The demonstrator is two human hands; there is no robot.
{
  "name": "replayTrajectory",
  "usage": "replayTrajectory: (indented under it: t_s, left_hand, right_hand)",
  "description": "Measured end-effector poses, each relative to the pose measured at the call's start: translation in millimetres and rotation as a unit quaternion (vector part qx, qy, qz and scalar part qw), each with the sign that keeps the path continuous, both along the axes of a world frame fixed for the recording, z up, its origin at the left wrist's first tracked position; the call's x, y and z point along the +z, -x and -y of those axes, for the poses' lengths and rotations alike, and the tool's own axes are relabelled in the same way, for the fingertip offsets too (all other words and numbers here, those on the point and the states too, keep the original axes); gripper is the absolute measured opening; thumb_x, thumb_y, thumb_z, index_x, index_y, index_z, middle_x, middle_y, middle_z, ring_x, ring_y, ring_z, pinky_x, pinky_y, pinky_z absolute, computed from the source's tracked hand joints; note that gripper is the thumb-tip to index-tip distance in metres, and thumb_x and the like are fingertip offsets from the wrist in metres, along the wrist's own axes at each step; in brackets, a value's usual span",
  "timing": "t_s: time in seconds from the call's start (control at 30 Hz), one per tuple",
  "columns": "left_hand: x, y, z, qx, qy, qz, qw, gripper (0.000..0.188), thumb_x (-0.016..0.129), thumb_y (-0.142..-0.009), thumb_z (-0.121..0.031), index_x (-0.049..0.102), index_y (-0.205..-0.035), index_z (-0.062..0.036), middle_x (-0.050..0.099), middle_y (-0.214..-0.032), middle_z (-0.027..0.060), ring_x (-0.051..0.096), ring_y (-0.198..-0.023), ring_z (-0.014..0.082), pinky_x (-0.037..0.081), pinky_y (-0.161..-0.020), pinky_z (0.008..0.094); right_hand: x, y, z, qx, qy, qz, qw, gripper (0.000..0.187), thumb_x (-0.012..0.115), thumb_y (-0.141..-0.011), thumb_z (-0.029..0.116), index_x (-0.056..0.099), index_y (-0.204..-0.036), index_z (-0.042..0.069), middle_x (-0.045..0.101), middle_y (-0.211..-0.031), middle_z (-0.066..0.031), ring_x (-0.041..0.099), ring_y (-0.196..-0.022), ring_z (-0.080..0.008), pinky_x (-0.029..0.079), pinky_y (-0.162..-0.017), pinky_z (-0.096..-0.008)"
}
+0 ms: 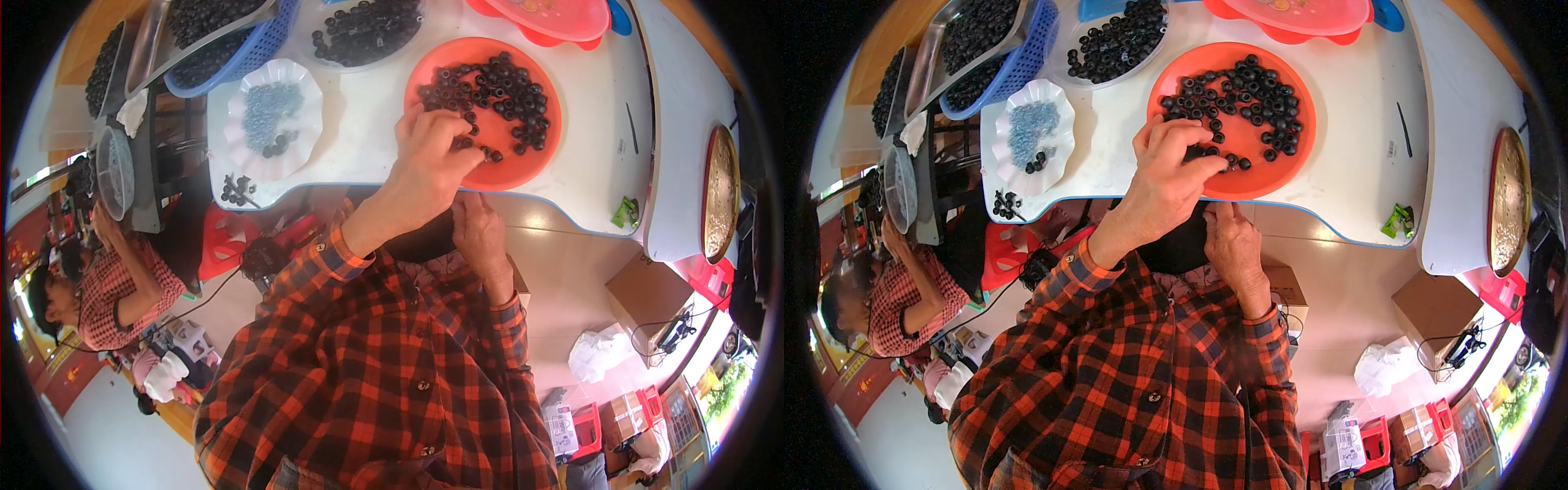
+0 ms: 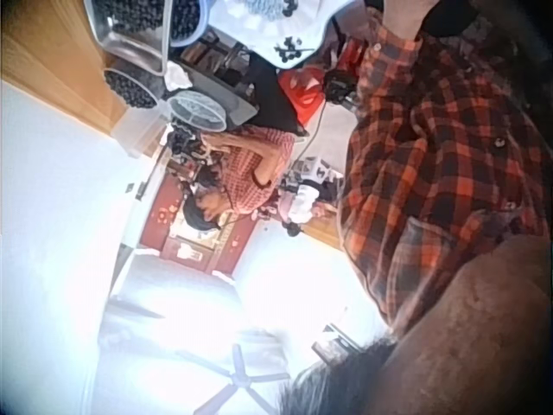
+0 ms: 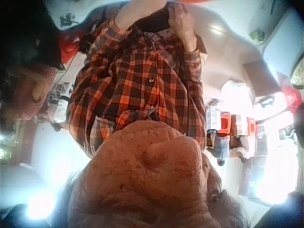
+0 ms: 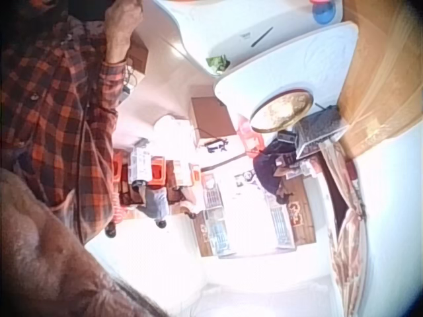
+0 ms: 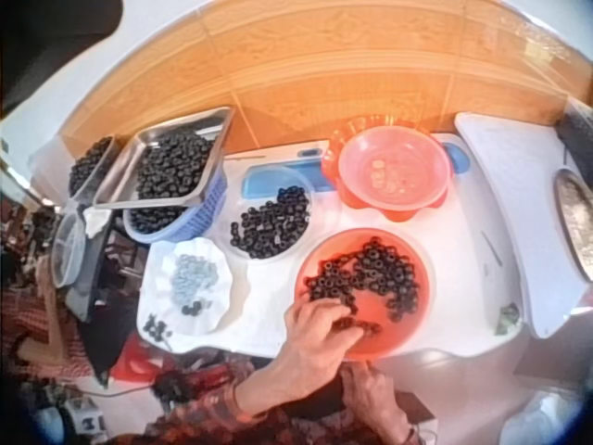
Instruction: Sorting and inspecting small black rubber or plastic components at a work table.
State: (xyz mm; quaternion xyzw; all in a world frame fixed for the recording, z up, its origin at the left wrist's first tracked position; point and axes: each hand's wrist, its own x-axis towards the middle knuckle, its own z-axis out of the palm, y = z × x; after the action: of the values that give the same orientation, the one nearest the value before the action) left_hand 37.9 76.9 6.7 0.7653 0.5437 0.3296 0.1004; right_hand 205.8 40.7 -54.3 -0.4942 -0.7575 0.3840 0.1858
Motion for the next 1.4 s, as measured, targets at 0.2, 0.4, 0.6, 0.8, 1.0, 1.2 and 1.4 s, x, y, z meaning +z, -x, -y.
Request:
replayTrajectory:
  t_s: [0.2, 0.4, 0.6, 0.8, 1.0, 1.2, 1.4]
  left_hand:
    - [3.0, 2.1, 2.1, 0.022, 0.006, -0.078, 0.997, 0.022, 0.069, -0.070, -0.006, 0.072, -0.091, -0.0073, 0.056, -0.117, 0.0103, 0.049, -0.120, 0.0315, 0.025, -0.107, 0.0527]
    - [0.2, -1.6, 2.3, 0.024, 0.007, -0.023, 0.999, 0.023, 0.068, -0.070, -0.004, 0.072, -0.092, -0.0086, 0.056, -0.118, 0.0101, 0.048, -0.122, 0.0326, 0.024, -0.108, 0.0537]
    - [-3.2, -15.5, -2.1, -0.002, 0.022, -0.030, 0.999, 0.020, 0.068, -0.071, -0.006, 0.071, -0.091, -0.0074, 0.053, -0.121, 0.0108, 0.044, -0.124, 0.0323, 0.021, -0.108, 0.0570]
    - [-3.1, -17.0, -7.4, 0.000, 0.021, -0.046, 0.999, 0.020, 0.067, -0.072, -0.006, 0.070, -0.092, -0.0031, 0.052, -0.120, 0.0111, 0.043, -0.123, 0.0330, 0.019, -0.108, 0.0594]
    - [-4.2, -22.6, -10.8, 0.011, 0.017, -0.055, 0.998, 0.016, 0.070, -0.074, -0.012, 0.071, -0.088, -0.0050, 0.053, -0.118, 0.0105, 0.043, -0.122, 0.0322, 0.020, -0.106, 0.0607]
    - [-6.6, -27.8, -12.1, 0.017, 0.021, -0.050, 0.998, 0.012, 0.069, -0.075, -0.014, 0.071, -0.085, -0.0068, 0.053, -0.117, 0.0110, 0.043, -0.123, 0.0321, 0.020, -0.105, 0.0630]
    - [-5.0, -24.9, -12.9, 0.003, 0.057, -0.067, 0.996, 0.012, 0.063, -0.079, -0.014, 0.069, -0.083, -0.0049, 0.052, -0.117, 0.0119, 0.041, -0.126, 0.0330, 0.018, -0.106, 0.0657]
  right_hand:
    - [-2.6, -0.5, 0.8, -0.003, 0.009, 0.004, 1.000, 0.017, 0.059, -0.090, 0.008, 0.054, -0.105, 0.004, 0.065, -0.092, -0.0208, 0.064, -0.079, -0.0440, 0.052, -0.067, -0.0522]
    - [3.1, 0.1, -0.8, -0.001, 0.000, 0.004, 1.000, 0.018, 0.058, -0.090, 0.009, 0.054, -0.106, 0.003, 0.065, -0.093, -0.0210, 0.064, -0.079, -0.0442, 0.052, -0.067, -0.0519]
    - [1.7, 1.4, 1.0, -0.016, 0.017, 0.006, 1.000, 0.011, 0.055, -0.090, 0.005, 0.053, -0.099, -0.002, 0.061, -0.089, -0.0248, 0.061, -0.079, -0.0459, 0.048, -0.064, -0.0511]
    - [-4.9, -1.1, 1.9, -0.005, -0.009, 0.020, 1.000, 0.019, 0.058, -0.091, 0.010, 0.053, -0.106, 0.000, 0.063, -0.093, -0.0250, 0.064, -0.078, -0.0452, 0.052, -0.064, -0.0520]
    - [-9.5, -2.1, 1.3, -0.001, -0.012, 0.013, 1.000, 0.018, 0.058, -0.091, 0.010, 0.052, -0.103, -0.001, 0.063, -0.091, -0.0255, 0.064, -0.075, -0.0455, 0.052, -0.063, -0.0522]
    - [-5.9, -1.9, 2.4, -0.010, 0.019, 0.006, 1.000, 0.025, 0.051, -0.084, -0.003, 0.054, -0.109, -0.005, 0.062, -0.093, -0.0278, 0.061, -0.080, -0.0475, 0.050, -0.065, -0.0519]
    - [-6.8, -1.1, 3.6, -0.002, 0.000, 0.010, 1.000, 0.019, 0.057, -0.091, 0.010, 0.052, -0.105, -0.001, 0.064, -0.096, -0.0257, 0.064, -0.077, -0.0461, 0.052, -0.063, -0.0527]
